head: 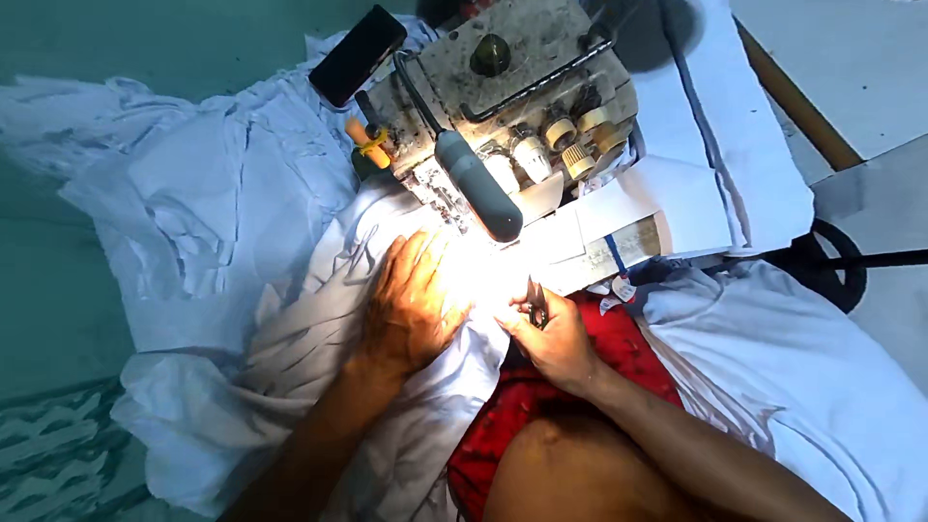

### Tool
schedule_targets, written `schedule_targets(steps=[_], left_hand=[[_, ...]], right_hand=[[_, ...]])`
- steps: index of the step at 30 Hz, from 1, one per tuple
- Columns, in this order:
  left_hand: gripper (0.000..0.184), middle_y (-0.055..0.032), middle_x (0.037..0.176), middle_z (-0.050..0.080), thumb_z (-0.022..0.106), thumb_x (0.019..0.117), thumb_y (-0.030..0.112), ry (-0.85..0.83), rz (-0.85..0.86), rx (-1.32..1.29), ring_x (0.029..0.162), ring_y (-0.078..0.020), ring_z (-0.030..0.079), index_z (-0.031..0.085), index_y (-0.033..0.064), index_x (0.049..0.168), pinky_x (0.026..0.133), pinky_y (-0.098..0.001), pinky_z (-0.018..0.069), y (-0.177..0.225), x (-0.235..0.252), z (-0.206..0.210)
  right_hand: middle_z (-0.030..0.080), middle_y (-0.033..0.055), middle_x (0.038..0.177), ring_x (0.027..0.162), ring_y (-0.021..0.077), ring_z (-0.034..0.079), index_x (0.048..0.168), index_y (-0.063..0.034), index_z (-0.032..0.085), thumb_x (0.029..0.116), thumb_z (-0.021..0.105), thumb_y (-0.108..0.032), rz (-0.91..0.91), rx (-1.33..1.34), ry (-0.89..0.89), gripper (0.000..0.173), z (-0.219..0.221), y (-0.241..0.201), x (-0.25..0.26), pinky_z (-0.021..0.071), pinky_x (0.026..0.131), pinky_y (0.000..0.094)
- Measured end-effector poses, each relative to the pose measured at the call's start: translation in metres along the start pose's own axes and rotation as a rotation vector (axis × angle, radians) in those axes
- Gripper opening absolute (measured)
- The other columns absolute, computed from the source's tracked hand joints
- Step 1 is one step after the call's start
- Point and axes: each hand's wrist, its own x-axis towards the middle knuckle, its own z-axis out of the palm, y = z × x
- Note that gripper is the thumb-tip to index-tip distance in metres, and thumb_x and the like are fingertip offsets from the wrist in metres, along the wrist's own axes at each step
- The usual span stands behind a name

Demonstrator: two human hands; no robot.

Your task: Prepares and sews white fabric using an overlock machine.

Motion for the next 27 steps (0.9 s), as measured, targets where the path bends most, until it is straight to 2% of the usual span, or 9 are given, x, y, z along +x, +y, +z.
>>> schedule_targets(steps=[5, 8, 9, 12, 14, 18, 21, 24, 27], left_hand=[[0.05, -0.0161, 0.142, 0.061, 0.049, 0.0973, 0.03, 0.004, -0.045, -0.006, 0.132, -0.0375, 0.055, 0.065, 0.0001, 0.134, 0.109, -0.0512, 0.0421, -0.024, 0.024, -0.009], [0.027, -0.0222, 0.107, 0.068, 0.051, 0.0999, 0.015, 0.122, -0.142, -0.056, 0.1, -0.038, 0.066, 0.07, -0.0036, 0.104, 0.087, -0.05, 0.0526, -0.038, 0.049, -0.016], [0.026, -0.0243, 0.109, 0.067, 0.052, 0.1005, 0.017, 0.12, -0.212, -0.035, 0.096, -0.0375, 0.068, 0.068, -0.0036, 0.104, 0.082, -0.0505, 0.0553, -0.045, 0.058, -0.019], [0.036, -0.0252, 0.122, 0.064, 0.058, 0.0979, 0.025, -0.106, -0.34, -0.062, 0.107, -0.0404, 0.066, 0.064, -0.0001, 0.123, 0.087, -0.0609, 0.0528, -0.069, 0.079, -0.036], [0.03, -0.0192, 0.113, 0.068, 0.063, 0.0975, 0.026, -0.16, -0.339, -0.129, 0.107, -0.0352, 0.067, 0.07, 0.0056, 0.118, 0.091, -0.0591, 0.0521, -0.081, 0.079, -0.049], [0.021, -0.0022, 0.092, 0.071, 0.06, 0.1038, 0.027, -0.158, -0.436, -0.391, 0.073, -0.0108, 0.071, 0.07, 0.0094, 0.108, 0.069, -0.0334, 0.0637, -0.074, 0.038, -0.091], [0.018, -0.0009, 0.094, 0.073, 0.061, 0.104, 0.022, -0.052, -0.467, -0.57, 0.071, -0.0098, 0.073, 0.072, 0.0079, 0.109, 0.065, -0.0292, 0.0662, -0.051, -0.008, -0.106], [0.015, -0.0036, 0.1, 0.071, 0.071, 0.0967, 0.02, 0.161, -0.409, -0.326, 0.075, -0.0079, 0.07, 0.077, 0.007, 0.102, 0.066, -0.025, 0.0627, -0.031, -0.042, -0.101], [0.019, -0.009, 0.1, 0.07, 0.07, 0.0974, 0.024, 0.229, -0.355, -0.035, 0.081, -0.0152, 0.068, 0.079, 0.0076, 0.1, 0.07, -0.031, 0.0582, -0.017, -0.063, -0.092]], right_hand=[[0.062, -0.0048, 0.072, 0.057, 0.0022, 0.056, 0.098, -0.0059, 0.068, 0.0919, 0.067, -0.011, -0.004, -0.029, 0.023, 0.007, 0.019, -0.002, 0.021, 0.05, 0.053, 0.0195], [0.066, -0.0016, 0.074, 0.059, 0.0052, 0.06, 0.099, -0.0044, 0.069, 0.0912, 0.072, -0.011, -0.049, -0.026, 0.033, 0.011, 0.032, -0.006, 0.031, 0.0542, 0.055, 0.0222], [0.067, -0.0013, 0.074, 0.06, 0.0053, 0.061, 0.098, -0.0044, 0.07, 0.0904, 0.073, -0.011, -0.078, -0.036, 0.041, 0.011, 0.036, -0.007, 0.034, 0.0549, 0.056, 0.0221], [0.07, -0.0022, 0.078, 0.065, 0.0042, 0.064, 0.1, -0.0068, 0.071, 0.0905, 0.074, -0.014, -0.131, -0.102, 0.01, 0.013, 0.041, -0.013, 0.038, 0.0568, 0.062, 0.0218], [0.069, -0.0033, 0.08, 0.066, 0.0026, 0.063, 0.102, -0.0083, 0.071, 0.0923, 0.073, -0.016, -0.149, -0.168, -0.023, 0.013, 0.035, -0.016, 0.034, 0.0557, 0.062, 0.0205], [0.069, -0.0028, 0.09, 0.071, 0.0037, 0.062, 0.117, -0.0113, 0.072, 0.1023, 0.06, -0.034, -0.245, -0.392, -0.047, 0.03, 0.006, -0.015, 0.027, 0.0551, 0.066, 0.0247], [0.067, 0.0011, 0.092, 0.081, 0.007, 0.062, 0.115, -0.008, 0.072, 0.1091, 0.041, -0.037, -0.421, -0.563, -0.084, 0.043, 0.001, -0.027, 0.029, 0.0533, 0.071, 0.0287], [0.073, 0.0023, 0.098, 0.081, 0.0084, 0.067, 0.126, -0.0095, 0.072, 0.1039, 0.057, -0.033, -0.554, -0.678, -0.098, 0.036, 0.017, -0.04, 0.036, 0.0575, 0.071, 0.031], [0.071, 0.0039, 0.087, 0.065, 0.0137, 0.063, 0.119, -0.0072, 0.071, 0.098, 0.065, -0.033, -0.698, -0.74, -0.142, 0.034, 0.037, -0.04, 0.043, 0.0542, 0.055, 0.036]])
